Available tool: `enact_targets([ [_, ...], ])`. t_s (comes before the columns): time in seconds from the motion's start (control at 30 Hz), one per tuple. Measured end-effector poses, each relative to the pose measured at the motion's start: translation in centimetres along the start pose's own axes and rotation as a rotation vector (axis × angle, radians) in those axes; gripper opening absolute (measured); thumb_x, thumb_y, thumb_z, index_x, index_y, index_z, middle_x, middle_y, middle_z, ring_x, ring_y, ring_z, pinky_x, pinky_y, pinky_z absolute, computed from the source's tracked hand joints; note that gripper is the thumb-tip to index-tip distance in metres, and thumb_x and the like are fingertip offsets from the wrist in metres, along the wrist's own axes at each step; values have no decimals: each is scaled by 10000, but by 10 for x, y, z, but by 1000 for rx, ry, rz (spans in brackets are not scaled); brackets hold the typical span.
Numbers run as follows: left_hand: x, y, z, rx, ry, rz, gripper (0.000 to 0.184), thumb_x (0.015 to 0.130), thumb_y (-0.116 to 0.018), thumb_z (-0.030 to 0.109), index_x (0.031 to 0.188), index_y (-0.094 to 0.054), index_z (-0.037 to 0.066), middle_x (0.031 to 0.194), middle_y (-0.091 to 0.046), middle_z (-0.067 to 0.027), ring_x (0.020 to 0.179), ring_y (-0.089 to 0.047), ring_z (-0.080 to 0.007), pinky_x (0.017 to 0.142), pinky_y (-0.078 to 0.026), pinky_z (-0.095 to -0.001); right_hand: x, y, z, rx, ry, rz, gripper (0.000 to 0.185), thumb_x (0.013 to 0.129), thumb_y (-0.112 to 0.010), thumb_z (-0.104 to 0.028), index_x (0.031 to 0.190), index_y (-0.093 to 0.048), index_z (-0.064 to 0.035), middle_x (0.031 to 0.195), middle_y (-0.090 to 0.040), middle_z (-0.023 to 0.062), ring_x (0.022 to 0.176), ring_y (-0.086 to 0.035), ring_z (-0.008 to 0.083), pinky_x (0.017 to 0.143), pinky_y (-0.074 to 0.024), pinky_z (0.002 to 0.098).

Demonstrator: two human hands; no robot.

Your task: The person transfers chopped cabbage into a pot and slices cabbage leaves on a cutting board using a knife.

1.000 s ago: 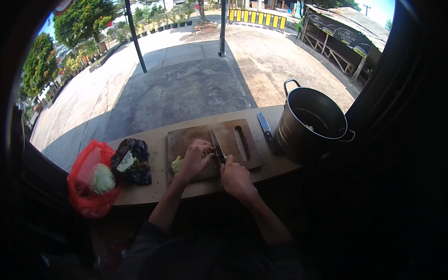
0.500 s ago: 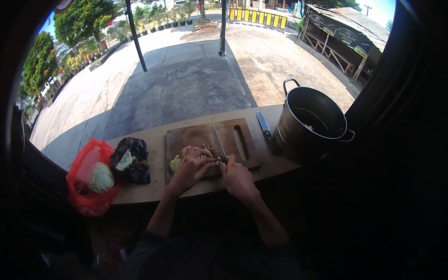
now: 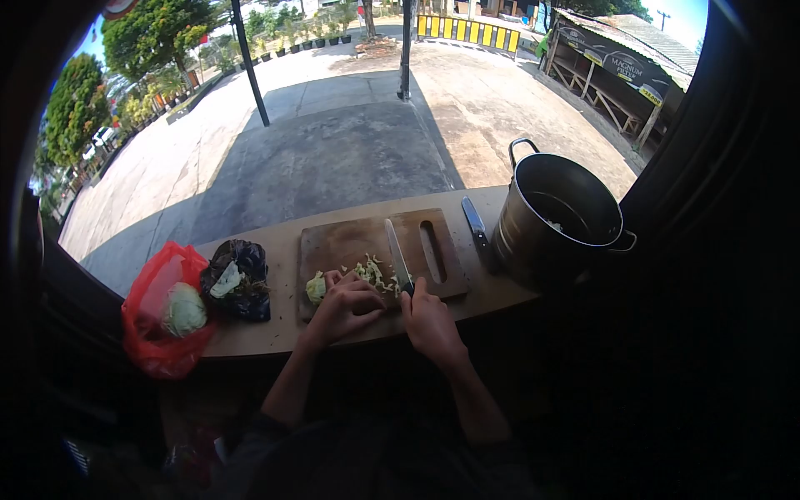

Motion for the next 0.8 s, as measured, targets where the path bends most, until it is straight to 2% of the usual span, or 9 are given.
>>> enact_targets([
  [0.1, 7, -4, 1, 14, 43, -23, 136, 748, -740, 174, 862, -706, 108, 849, -670, 11, 905, -571, -152, 888, -281, -363, -2, 3, 0, 26, 1, 13, 278, 995, -407, -249, 994, -408, 29, 799, -615, 322, 843, -585, 508, 745, -444, 586],
  [0.17, 10, -1, -2, -57, 141, 21, 137, 772, -719, 149, 895, -693, 95, 859, -675, -4, 894, -577, -157, 889, -289, -353, -2, 5, 1, 32, 0, 14, 278, 995, -408, -248, 994, -408, 30, 795, -615, 321, 840, -586, 506, 743, -445, 586],
  [0.33, 24, -6, -13, 33, 103, 37, 156, 782, -713, 145, 928, -698, 92, 895, -672, -16, 933, -573, -169, 905, -305, -347, -4, 6, -2, 32, -6, 17, 304, 996, -437, -245, 1000, -425, 59, 794, -602, 334, 856, -571, 509, 709, -439, 566],
  [0.5, 27, -1, -8, 56, 8, 64, 170, 806, -695, 154, 954, -705, 72, 948, -668, -34, 990, -546, -200, 895, -306, -362, -3, -2, -3, -32, -4, -1, 280, 989, -429, -238, 998, -414, 42, 802, -617, 321, 838, -587, 507, 728, -450, 576],
  [0.6, 25, 2, -10, 65, 7, 48, 168, 795, -703, 159, 942, -715, 77, 956, -665, -32, 1004, -537, -197, 902, -305, -361, -2, -5, -5, -74, 3, -9, 266, 984, -422, -232, 1004, -407, 32, 808, -632, 308, 828, -606, 498, 743, -465, 578],
  [0.67, 23, -1, -15, 99, 34, -4, 175, 763, -731, 174, 928, -729, 118, 950, -660, 0, 970, -543, -185, 908, -302, -360, -1, -7, -8, -91, 5, -18, 271, 982, -422, -233, 1007, -409, 37, 810, -633, 308, 834, -609, 496, 745, -471, 573],
  [0.8, 23, -6, -18, 106, 46, 26, 132, 757, -737, 180, 875, -728, 124, 923, -656, 6, 958, -542, -178, 898, -292, -355, 3, -9, -10, -172, -12, -44, 279, 981, -418, -238, 1015, -418, 39, 819, -644, 297, 835, -629, 473, 746, -492, 552],
])
Point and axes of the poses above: each hand's wrist, its own x-axis towards the middle knuckle, its own y-axis out of the back of the hand, z = x × y, the point moved 7 cm from there along x, towards the middle knuckle
